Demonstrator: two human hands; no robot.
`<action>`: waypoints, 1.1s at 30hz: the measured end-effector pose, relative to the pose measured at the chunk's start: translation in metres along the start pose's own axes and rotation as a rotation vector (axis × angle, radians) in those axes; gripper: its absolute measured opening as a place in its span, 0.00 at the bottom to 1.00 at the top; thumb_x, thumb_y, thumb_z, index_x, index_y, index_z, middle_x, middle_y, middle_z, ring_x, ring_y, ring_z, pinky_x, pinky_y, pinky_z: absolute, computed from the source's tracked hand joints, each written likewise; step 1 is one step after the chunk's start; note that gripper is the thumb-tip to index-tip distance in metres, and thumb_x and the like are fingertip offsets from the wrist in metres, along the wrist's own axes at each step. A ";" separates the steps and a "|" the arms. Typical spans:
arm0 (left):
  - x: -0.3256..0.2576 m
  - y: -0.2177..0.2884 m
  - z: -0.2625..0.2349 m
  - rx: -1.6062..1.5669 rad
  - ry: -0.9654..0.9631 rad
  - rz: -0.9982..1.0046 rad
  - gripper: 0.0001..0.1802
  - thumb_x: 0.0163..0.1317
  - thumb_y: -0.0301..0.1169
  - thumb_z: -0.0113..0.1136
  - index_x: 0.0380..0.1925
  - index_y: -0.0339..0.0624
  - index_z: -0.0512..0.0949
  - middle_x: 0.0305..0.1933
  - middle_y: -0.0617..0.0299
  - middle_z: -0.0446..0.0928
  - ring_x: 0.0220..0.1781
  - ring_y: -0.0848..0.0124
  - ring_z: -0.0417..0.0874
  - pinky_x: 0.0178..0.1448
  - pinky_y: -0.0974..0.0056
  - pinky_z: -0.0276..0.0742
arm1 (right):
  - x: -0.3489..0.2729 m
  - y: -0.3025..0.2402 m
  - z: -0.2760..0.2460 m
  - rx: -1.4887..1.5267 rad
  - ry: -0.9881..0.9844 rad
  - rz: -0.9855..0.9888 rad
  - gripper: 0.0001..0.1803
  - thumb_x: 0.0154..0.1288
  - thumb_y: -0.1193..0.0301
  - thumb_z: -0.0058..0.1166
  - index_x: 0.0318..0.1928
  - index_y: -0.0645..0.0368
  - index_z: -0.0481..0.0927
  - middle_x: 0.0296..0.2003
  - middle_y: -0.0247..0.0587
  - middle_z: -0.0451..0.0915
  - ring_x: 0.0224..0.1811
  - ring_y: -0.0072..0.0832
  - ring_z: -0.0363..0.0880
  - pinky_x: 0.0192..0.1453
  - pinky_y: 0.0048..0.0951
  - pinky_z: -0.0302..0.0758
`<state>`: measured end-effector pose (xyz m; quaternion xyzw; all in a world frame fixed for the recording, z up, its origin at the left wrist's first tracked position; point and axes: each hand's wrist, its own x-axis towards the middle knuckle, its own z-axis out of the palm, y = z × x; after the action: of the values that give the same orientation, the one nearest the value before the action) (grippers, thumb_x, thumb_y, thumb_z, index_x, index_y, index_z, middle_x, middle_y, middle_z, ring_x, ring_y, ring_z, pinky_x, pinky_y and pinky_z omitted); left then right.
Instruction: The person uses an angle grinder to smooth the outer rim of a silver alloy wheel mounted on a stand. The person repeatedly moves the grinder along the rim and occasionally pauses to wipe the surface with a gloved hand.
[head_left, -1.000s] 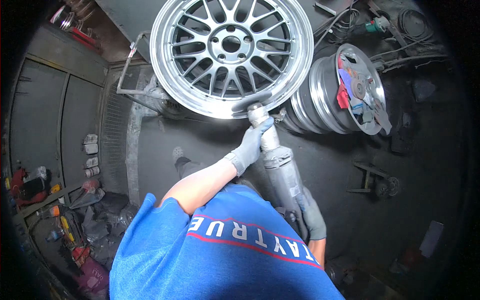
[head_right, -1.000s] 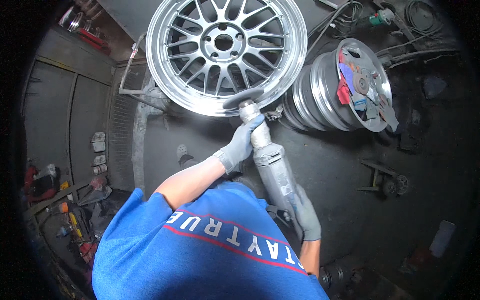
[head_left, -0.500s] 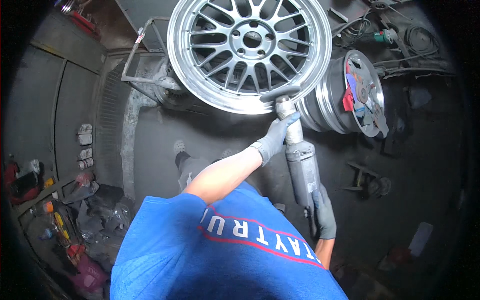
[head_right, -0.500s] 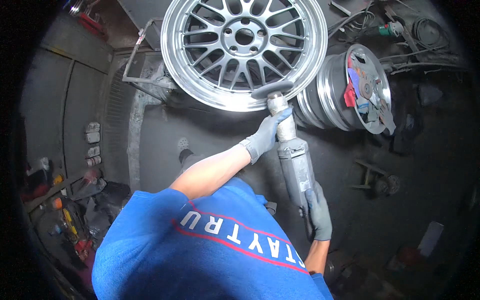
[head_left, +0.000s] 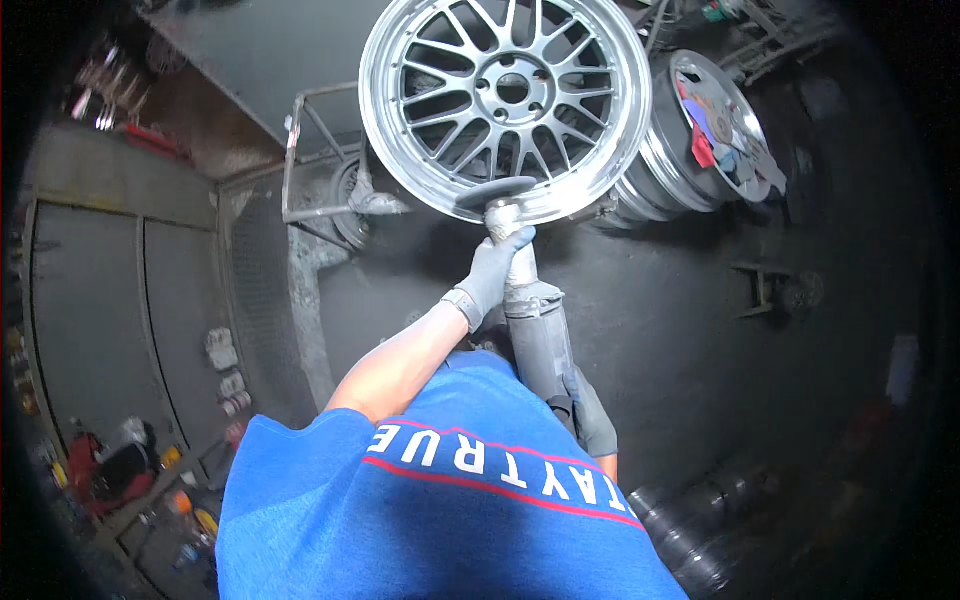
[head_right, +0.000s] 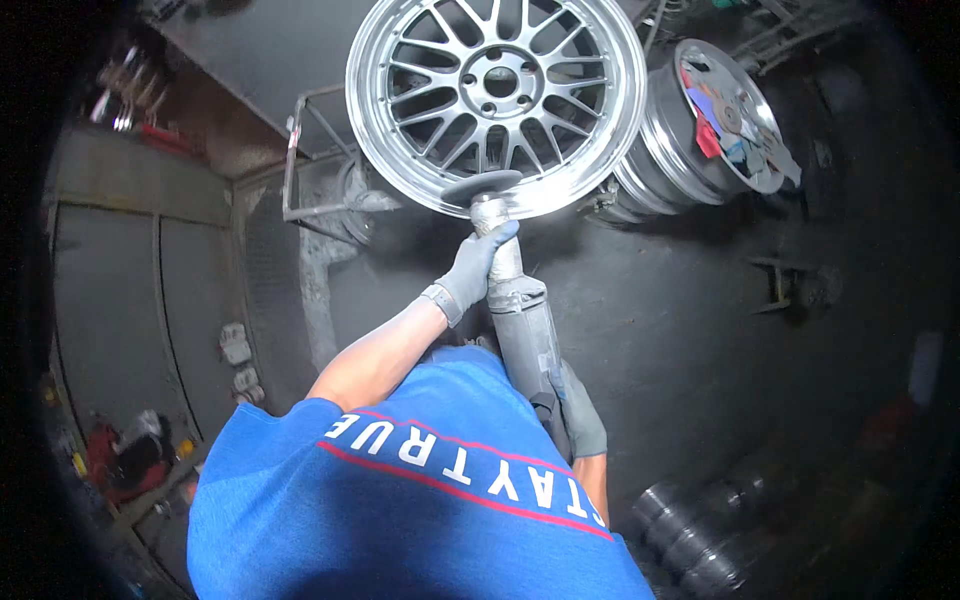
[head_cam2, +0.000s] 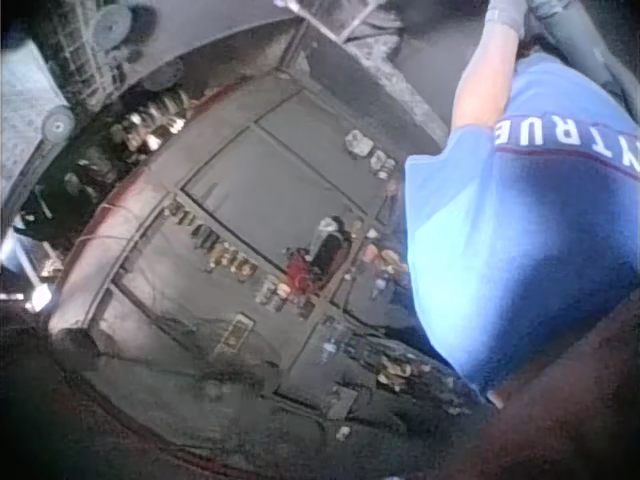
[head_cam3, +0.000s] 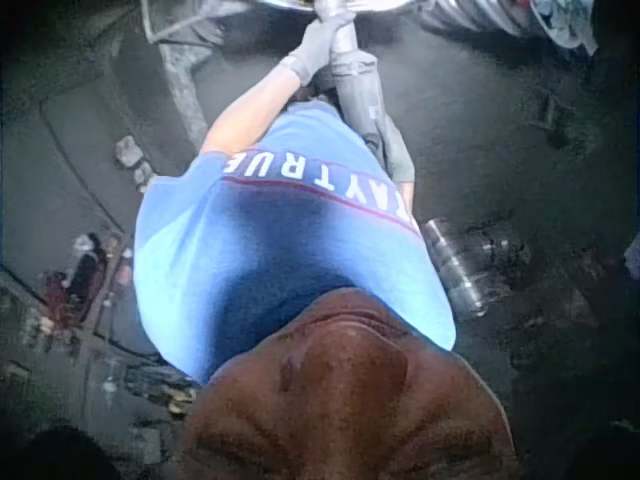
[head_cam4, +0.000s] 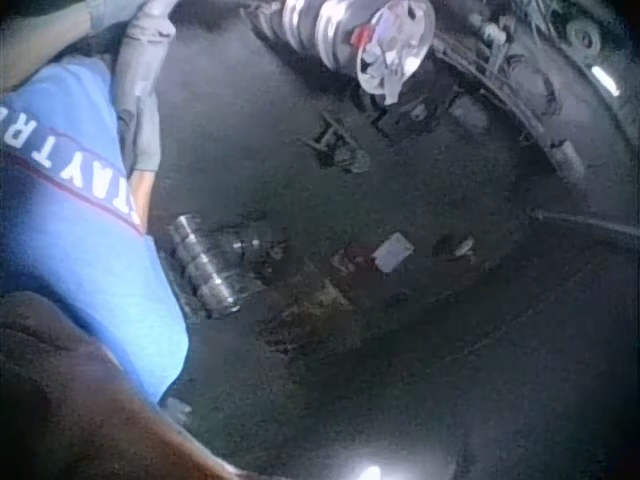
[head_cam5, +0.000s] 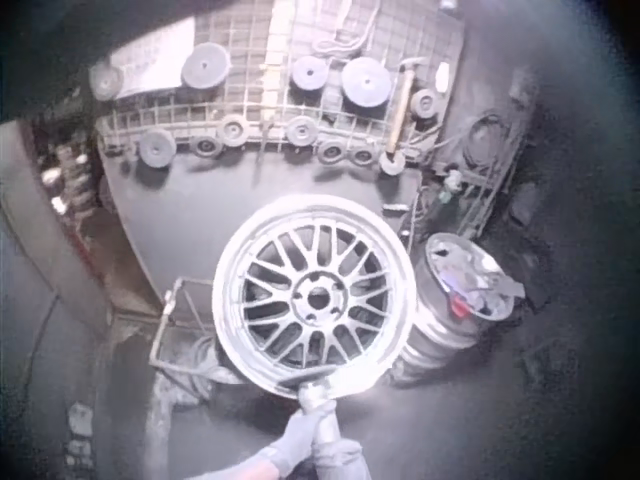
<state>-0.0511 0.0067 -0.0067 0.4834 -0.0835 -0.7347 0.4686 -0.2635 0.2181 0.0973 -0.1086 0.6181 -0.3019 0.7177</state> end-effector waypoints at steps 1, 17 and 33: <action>0.001 0.005 -0.005 -0.018 -0.016 0.015 0.25 0.67 0.40 0.80 0.57 0.42 0.81 0.45 0.62 0.85 0.41 0.69 0.88 0.47 0.58 0.88 | 0.016 0.011 -0.005 -0.029 -0.021 -0.046 0.39 0.83 0.51 0.60 0.80 0.66 0.69 0.75 0.50 0.76 0.76 0.38 0.73 0.79 0.39 0.70; -0.056 0.059 -0.075 -0.336 -0.170 0.163 0.17 0.59 0.28 0.68 0.49 0.42 0.78 0.43 0.51 0.83 0.48 0.53 0.86 0.68 0.42 0.83 | 0.118 -0.106 -0.013 -1.068 -0.367 -0.256 0.32 0.73 0.51 0.69 0.67 0.60 0.85 0.62 0.53 0.88 0.65 0.42 0.87 0.71 0.41 0.80; -0.099 0.013 -0.065 -0.493 0.233 0.482 0.19 0.61 0.23 0.69 0.53 0.43 0.78 0.49 0.54 0.82 0.57 0.54 0.84 0.76 0.43 0.78 | 0.335 -0.505 0.077 -1.158 0.418 -1.322 0.34 0.74 0.37 0.61 0.54 0.58 0.81 0.46 0.68 0.89 0.53 0.68 0.87 0.56 0.63 0.82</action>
<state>0.0175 0.0972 0.0291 0.4026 0.0386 -0.5412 0.7373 -0.3233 -0.3894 0.1054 -0.7289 0.6027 -0.3078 0.1038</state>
